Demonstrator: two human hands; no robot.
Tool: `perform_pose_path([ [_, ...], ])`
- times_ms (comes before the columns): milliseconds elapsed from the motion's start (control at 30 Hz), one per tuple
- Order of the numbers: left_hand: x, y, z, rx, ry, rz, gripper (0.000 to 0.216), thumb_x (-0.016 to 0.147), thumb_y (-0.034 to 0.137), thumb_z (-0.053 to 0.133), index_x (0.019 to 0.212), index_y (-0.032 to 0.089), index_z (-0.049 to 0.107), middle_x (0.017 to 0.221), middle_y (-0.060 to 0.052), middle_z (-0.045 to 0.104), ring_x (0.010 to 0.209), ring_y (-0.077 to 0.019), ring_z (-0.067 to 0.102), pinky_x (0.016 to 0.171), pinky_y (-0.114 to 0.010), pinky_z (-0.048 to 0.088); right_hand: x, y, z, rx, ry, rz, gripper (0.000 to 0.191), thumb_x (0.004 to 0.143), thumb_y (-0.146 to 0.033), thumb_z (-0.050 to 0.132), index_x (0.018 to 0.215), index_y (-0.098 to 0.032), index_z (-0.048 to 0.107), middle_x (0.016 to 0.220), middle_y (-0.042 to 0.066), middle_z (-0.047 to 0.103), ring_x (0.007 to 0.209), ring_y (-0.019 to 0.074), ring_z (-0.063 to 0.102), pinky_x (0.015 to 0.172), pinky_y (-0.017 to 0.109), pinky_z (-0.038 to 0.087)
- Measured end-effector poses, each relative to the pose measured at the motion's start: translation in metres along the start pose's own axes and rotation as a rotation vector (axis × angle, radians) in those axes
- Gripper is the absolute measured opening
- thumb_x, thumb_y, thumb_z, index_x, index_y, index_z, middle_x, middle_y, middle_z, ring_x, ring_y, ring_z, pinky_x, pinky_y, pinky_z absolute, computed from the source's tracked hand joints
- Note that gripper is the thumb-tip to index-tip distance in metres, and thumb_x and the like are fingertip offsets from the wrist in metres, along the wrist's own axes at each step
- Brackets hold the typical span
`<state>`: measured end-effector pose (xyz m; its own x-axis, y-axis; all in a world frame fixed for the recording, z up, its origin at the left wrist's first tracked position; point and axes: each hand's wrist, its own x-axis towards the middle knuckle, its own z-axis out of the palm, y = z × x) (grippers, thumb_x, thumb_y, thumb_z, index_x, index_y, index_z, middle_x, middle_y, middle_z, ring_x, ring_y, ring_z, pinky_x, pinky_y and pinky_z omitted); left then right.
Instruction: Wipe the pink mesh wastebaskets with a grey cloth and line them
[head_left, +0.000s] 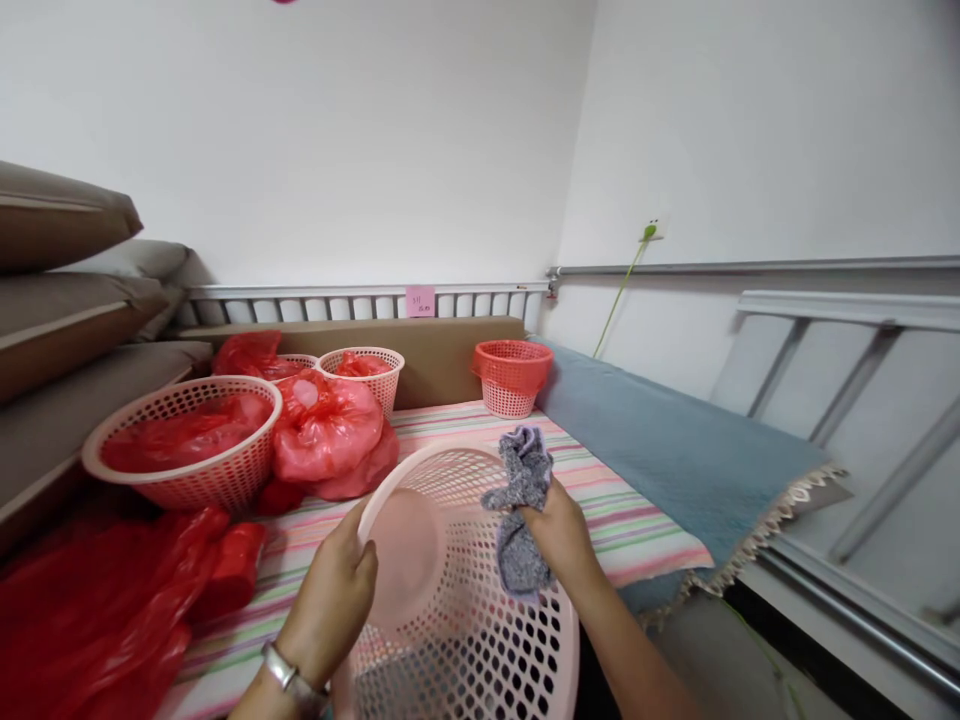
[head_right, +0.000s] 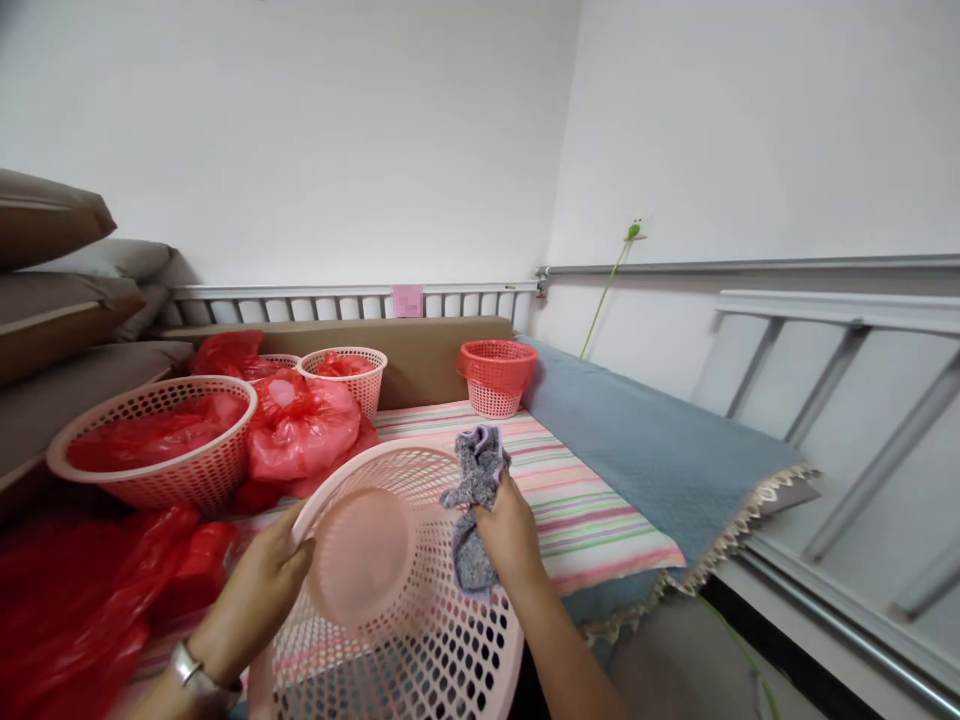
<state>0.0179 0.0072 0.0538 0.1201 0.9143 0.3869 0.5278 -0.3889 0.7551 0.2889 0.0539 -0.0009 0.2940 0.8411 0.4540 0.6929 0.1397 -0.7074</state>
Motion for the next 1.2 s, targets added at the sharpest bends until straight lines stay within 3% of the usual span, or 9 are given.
perform_pose_path([
  [100,0.001,0.006,0.004,0.003,0.012,0.003,0.057,0.07,0.01,0.04,0.126,0.01,0.045,0.127,-0.011,0.054,0.124,-0.0233,0.042,0.106,-0.04,0.03,0.011,-0.012,0.003,-0.027,0.001,-0.075,0.048,0.065,-0.011,0.051,0.113,-0.018,0.05,0.107,0.008,0.06,0.099,0.0247,0.056,0.083,0.035,0.044],
  [233,0.005,0.011,0.008,0.024,-0.029,0.021,0.059,0.07,0.007,0.038,0.129,0.009,0.041,0.129,-0.012,0.052,0.124,-0.0226,0.042,0.106,-0.041,0.029,0.02,-0.065,0.012,-0.014,0.023,-0.446,0.055,0.063,-0.003,0.047,0.116,-0.018,0.05,0.113,0.009,0.056,0.107,0.0232,0.049,0.093,0.038,0.038],
  [367,0.01,0.012,0.009,0.105,-0.024,0.055,0.057,0.069,0.004,0.036,0.124,0.007,0.047,0.127,-0.014,0.053,0.125,-0.0232,0.041,0.106,-0.041,0.029,-0.007,-0.128,0.023,-0.012,-0.06,-0.752,0.05,0.069,-0.007,0.049,0.119,-0.017,0.05,0.124,0.012,0.049,0.119,0.0243,0.038,0.103,0.043,0.027],
  [467,0.012,0.012,0.008,0.183,-0.065,0.133,0.049,0.069,0.005,0.033,0.111,0.01,0.059,0.12,-0.013,0.06,0.124,-0.0245,0.041,0.105,-0.041,0.031,-0.027,-0.154,0.026,0.006,-0.167,-0.869,0.051,0.072,-0.008,0.049,0.122,-0.021,0.047,0.131,0.01,0.043,0.125,0.0222,0.031,0.106,0.044,0.02],
  [633,0.007,0.007,0.002,0.107,-0.031,0.016,0.051,0.069,0.009,0.037,0.117,0.009,0.054,0.122,-0.013,0.058,0.12,-0.0248,0.047,0.103,-0.041,0.033,-0.009,-0.134,0.026,0.023,-0.092,-0.741,0.051,0.069,-0.008,0.052,0.118,-0.02,0.05,0.123,0.01,0.05,0.12,0.0233,0.037,0.103,0.044,0.023],
  [800,-0.002,-0.006,-0.006,-0.012,-0.003,-0.039,0.054,0.072,0.017,0.038,0.124,0.004,0.044,0.127,-0.016,0.052,0.124,-0.0245,0.041,0.107,-0.041,0.026,0.014,-0.06,0.021,0.041,0.036,-0.231,0.05,0.064,-0.007,0.048,0.111,-0.02,0.051,0.106,0.008,0.059,0.099,0.0237,0.053,0.085,0.036,0.042],
  [900,-0.006,-0.006,-0.01,-0.041,-0.018,-0.058,0.052,0.074,0.021,0.038,0.122,0.001,0.046,0.126,-0.019,0.053,0.124,-0.0273,0.042,0.106,-0.043,0.027,0.008,-0.032,0.015,0.055,0.059,-0.073,0.042,0.064,-0.01,0.049,0.105,-0.02,0.053,0.1,0.006,0.06,0.095,0.0237,0.056,0.08,0.034,0.044],
  [1000,-0.006,0.002,-0.016,-0.109,-0.051,-0.071,0.053,0.075,0.026,0.042,0.123,0.004,0.046,0.127,-0.017,0.053,0.122,-0.027,0.044,0.105,-0.041,0.029,0.004,-0.032,0.011,0.119,0.104,-0.114,0.038,0.064,-0.01,0.048,0.1,-0.019,0.055,0.097,0.006,0.06,0.095,0.0227,0.056,0.081,0.033,0.043],
  [1200,0.005,0.01,-0.031,-0.162,-0.157,-0.114,0.05,0.075,0.026,0.048,0.122,0.01,0.048,0.122,-0.011,0.059,0.112,-0.0247,0.053,0.099,-0.037,0.039,0.013,-0.077,0.01,0.229,0.128,-0.36,0.034,0.069,-0.009,0.048,0.1,-0.019,0.055,0.094,0.006,0.058,0.09,0.0199,0.054,0.079,0.03,0.043],
])
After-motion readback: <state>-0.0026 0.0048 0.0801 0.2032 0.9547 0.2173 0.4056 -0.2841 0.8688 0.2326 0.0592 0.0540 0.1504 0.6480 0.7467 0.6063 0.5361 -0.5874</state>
